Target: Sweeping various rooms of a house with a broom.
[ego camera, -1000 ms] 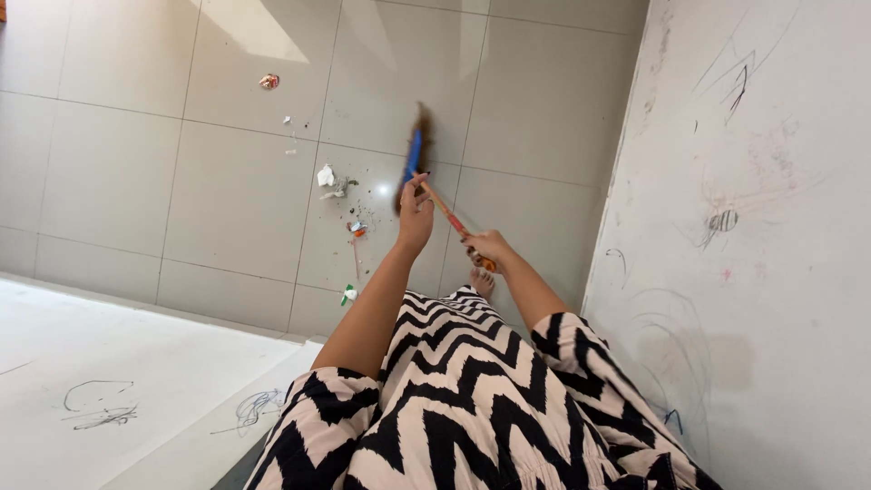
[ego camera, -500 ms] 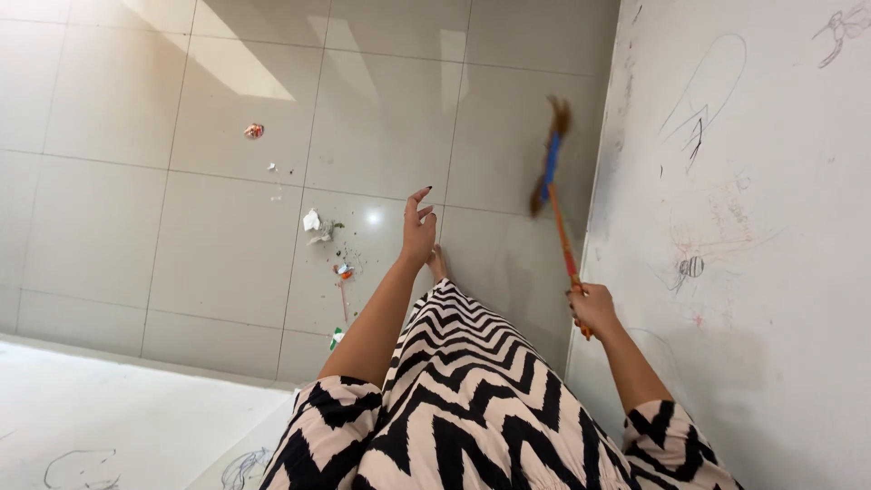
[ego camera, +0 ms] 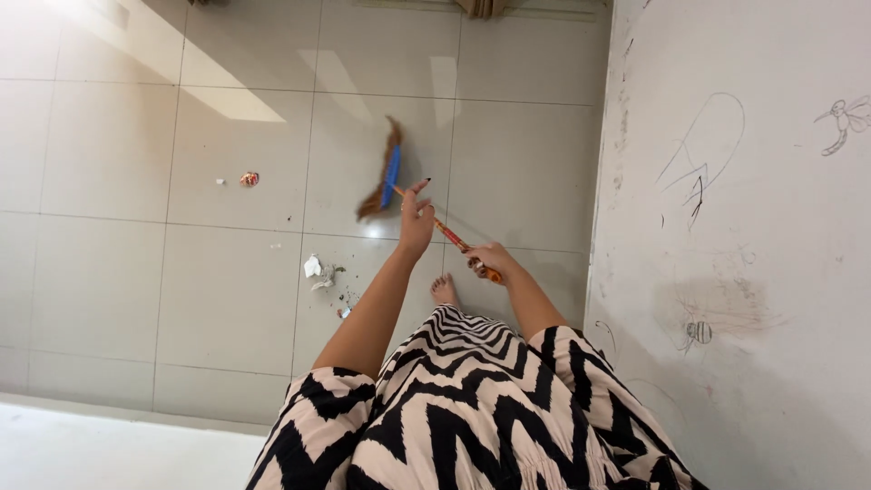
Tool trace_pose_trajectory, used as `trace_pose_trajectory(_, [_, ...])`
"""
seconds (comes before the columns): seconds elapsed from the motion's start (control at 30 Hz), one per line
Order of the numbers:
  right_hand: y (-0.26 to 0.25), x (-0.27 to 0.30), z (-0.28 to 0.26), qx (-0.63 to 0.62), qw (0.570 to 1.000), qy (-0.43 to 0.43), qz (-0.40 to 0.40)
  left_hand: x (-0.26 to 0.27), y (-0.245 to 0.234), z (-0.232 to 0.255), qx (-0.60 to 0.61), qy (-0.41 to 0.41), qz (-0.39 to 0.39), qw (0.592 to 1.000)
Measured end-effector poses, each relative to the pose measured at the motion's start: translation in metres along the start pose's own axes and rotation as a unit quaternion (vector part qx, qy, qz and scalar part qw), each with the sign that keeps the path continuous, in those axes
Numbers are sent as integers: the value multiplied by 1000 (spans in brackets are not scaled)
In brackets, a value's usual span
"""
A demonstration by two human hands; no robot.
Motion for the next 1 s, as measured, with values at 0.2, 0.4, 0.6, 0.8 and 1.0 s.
trace_pose_trajectory(0.2, [-50,81,-77,123,986,-28,111,-60,-15,-8,-22,12,-10,1000])
trace_pose_trajectory(0.4, [-138,172,-84,265,926,46,264,-80,-13,19,-1,-39,-22,999])
trace_pose_trajectory(0.6, [-169,79,-68,177,944,69,268,-86,-46,15,-1,-40,16,999])
trace_pose_trajectory(0.8, [-9,-24,-119,257,962,38,83,-99,-74,-13,18,-45,66,997])
trace_pose_trajectory(1.0, [32,-73,-193,98,995,22,3,-142,-68,7,-15,-42,93,995])
Point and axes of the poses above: each hand's wrist, its own x-axis away from the middle knuckle, its own y-axis out of the palm, z = x × y, the point moved 10 cm from there along -x, towards the middle knuckle, and after that the axes turned 1 degree about x, right-handed, at the moved point
